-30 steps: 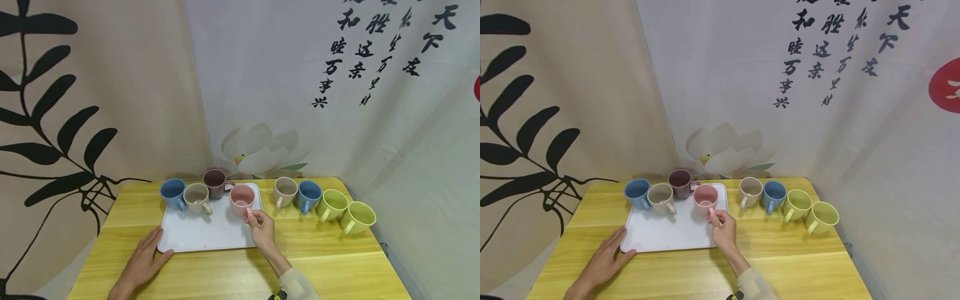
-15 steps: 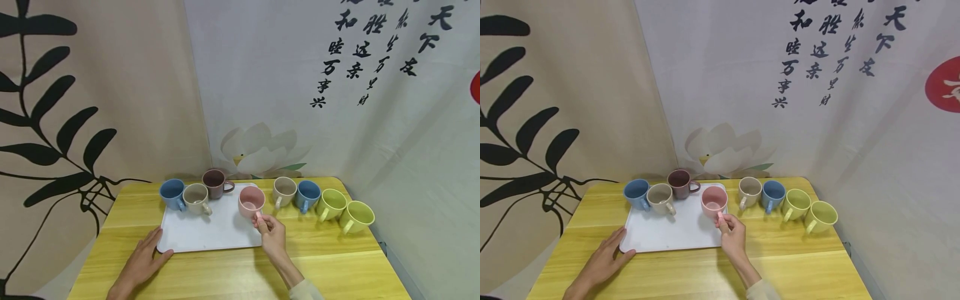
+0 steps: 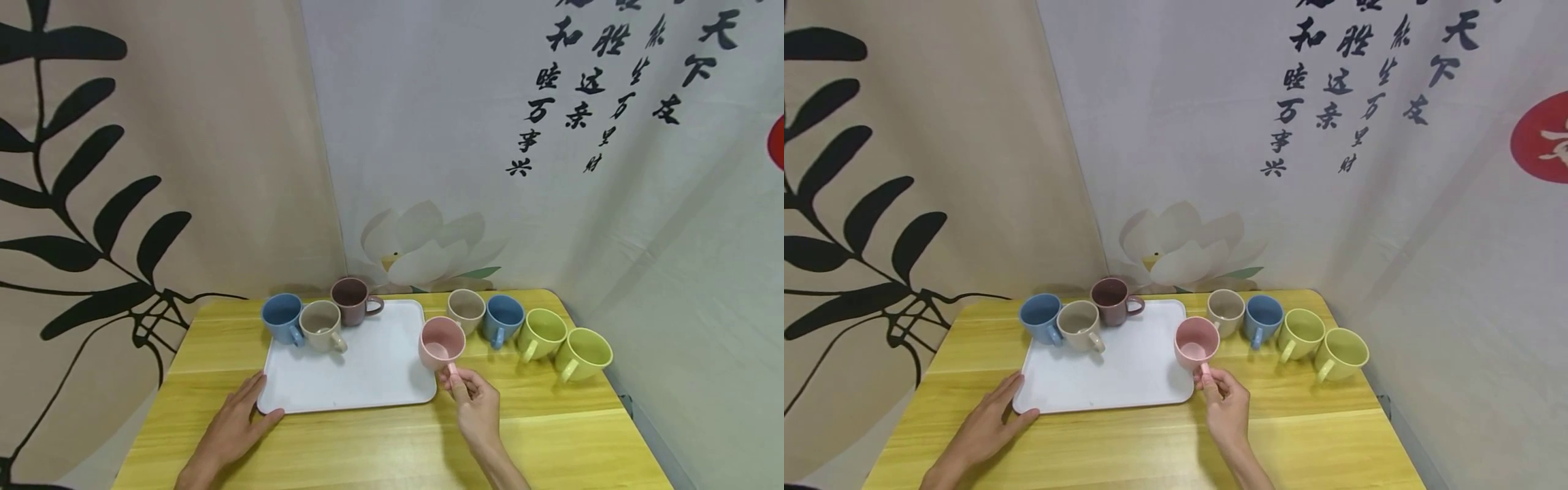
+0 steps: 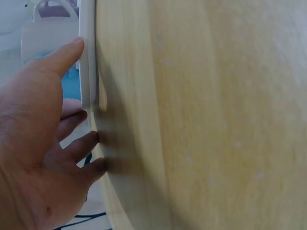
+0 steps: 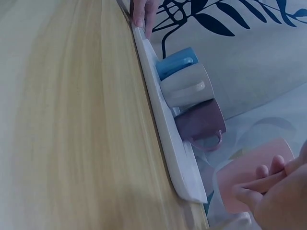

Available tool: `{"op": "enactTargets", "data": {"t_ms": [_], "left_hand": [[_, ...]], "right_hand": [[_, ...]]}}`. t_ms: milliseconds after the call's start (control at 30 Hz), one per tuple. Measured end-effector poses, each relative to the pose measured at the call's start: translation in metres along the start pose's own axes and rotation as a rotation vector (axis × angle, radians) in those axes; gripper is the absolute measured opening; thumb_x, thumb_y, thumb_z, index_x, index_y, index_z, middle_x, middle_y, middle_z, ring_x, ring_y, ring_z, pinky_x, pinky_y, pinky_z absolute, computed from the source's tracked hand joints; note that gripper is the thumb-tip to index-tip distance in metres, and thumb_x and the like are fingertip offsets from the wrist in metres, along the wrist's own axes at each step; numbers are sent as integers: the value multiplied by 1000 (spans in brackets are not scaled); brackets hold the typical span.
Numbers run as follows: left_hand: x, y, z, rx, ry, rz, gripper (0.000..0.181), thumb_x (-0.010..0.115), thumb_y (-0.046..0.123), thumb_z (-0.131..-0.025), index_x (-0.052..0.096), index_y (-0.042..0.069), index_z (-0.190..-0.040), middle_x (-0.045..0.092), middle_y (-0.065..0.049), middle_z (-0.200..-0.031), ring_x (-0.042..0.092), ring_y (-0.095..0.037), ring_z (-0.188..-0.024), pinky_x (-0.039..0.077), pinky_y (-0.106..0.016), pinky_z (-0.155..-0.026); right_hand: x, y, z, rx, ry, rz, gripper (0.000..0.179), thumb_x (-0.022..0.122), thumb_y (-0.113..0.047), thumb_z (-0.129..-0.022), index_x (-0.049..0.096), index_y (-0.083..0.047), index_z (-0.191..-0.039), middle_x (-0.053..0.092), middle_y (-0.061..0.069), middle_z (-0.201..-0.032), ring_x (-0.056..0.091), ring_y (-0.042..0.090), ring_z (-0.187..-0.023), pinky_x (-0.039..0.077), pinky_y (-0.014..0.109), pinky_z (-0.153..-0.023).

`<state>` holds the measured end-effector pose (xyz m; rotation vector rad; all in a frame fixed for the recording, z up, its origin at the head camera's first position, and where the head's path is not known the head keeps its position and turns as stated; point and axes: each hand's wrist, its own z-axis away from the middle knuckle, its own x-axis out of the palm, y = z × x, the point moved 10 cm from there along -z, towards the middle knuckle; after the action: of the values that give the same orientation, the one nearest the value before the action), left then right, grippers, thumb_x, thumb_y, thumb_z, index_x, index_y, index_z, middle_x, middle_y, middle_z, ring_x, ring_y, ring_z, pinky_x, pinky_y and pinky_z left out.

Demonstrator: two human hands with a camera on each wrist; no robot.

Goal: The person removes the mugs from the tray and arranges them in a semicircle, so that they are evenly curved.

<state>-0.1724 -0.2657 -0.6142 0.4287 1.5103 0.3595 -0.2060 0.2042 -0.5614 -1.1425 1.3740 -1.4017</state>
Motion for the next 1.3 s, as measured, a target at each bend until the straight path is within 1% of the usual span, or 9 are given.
{"op": "enactTargets", "data": {"t_ms": [133, 367, 467, 633, 767, 867, 1033, 1300], "left_hand": [[1, -1, 0, -7, -6, -2, 94, 61, 65, -96, 37, -2, -158, 35, -28, -165, 36, -51, -150, 31, -76, -116], [5, -5, -2, -23, -28, -4, 95, 60, 66, -96, 35, -1, -159, 34, -27, -166, 35, -50, -151, 30, -75, -117], [6, -6, -2, -22, -29, 1, 96, 60, 66, -96, 35, -1, -159, 34, -27, -166, 34, -50, -151, 29, -77, -117], [6, -6, -3, -23, -29, 9, 96, 60, 67, -96, 35, -1, -160, 33, -27, -166, 34, -50, -151, 28, -78, -116], [7, -6, -3, -27, -40, 10, 97, 59, 68, -96, 34, -1, -160, 32, -27, -166, 33, -50, -151, 28, -77, -117], [8, -6, -3, -28, -44, 7, 98, 58, 68, -96, 34, -1, -160, 32, -27, -166, 33, -51, -151, 28, -77, -117], [6, -4, -3, -27, -39, 3, 97, 59, 68, -96, 34, -2, -159, 32, -28, -166, 33, -52, -151, 28, -78, -116], [6, -6, -3, -41, -57, 1, 99, 57, 70, -95, 33, -1, -160, 31, -28, -167, 32, -52, -152, 27, -78, -118]], "right_hand": [[-17, 2, 4, 28, 36, -17, 14, 65, 1, -99, 70, 11, -108, 75, 30, -103, 78, 16, -88, 65, 25, -86], [-48, 3, 13, 67, 130, -17, 20, 65, -1, -100, 67, 14, -113, 78, 17, -97, 78, 16, -89, 65, 27, -87], [-62, 2, 18, 63, 178, -47, 23, 64, -3, -101, 66, 16, -114, 80, 13, -98, 78, 15, -89, 65, 27, -87], [-87, -2, 23, 8, 277, -121, 27, 65, -2, -100, 62, 22, -112, 80, 9, -90, 79, 13, -89, 64, 25, -87], [-107, -5, 26, -72, 362, -189, 29, 66, 1, -98, 59, 27, -108, 79, 8, -84, 79, 12, -85, 63, 26, -86], [-121, -7, 30, -124, 430, -228, 28, 66, 4, -97, 57, 29, -107, 79, 7, -82, 79, 12, -81, 63, 26, -84], [-143, -5, 38, -160, 545, -294, 26, 67, 7, -95, 58, 29, -105, 79, 8, -79, 79, 12, -76, 63, 25, -81], [-174, -3, 50, -204, 710, -378, 14, 68, 9, -92, 66, 22, -98, 75, 6, -67, 78, 11, -66, 63, 26, -77]]}}
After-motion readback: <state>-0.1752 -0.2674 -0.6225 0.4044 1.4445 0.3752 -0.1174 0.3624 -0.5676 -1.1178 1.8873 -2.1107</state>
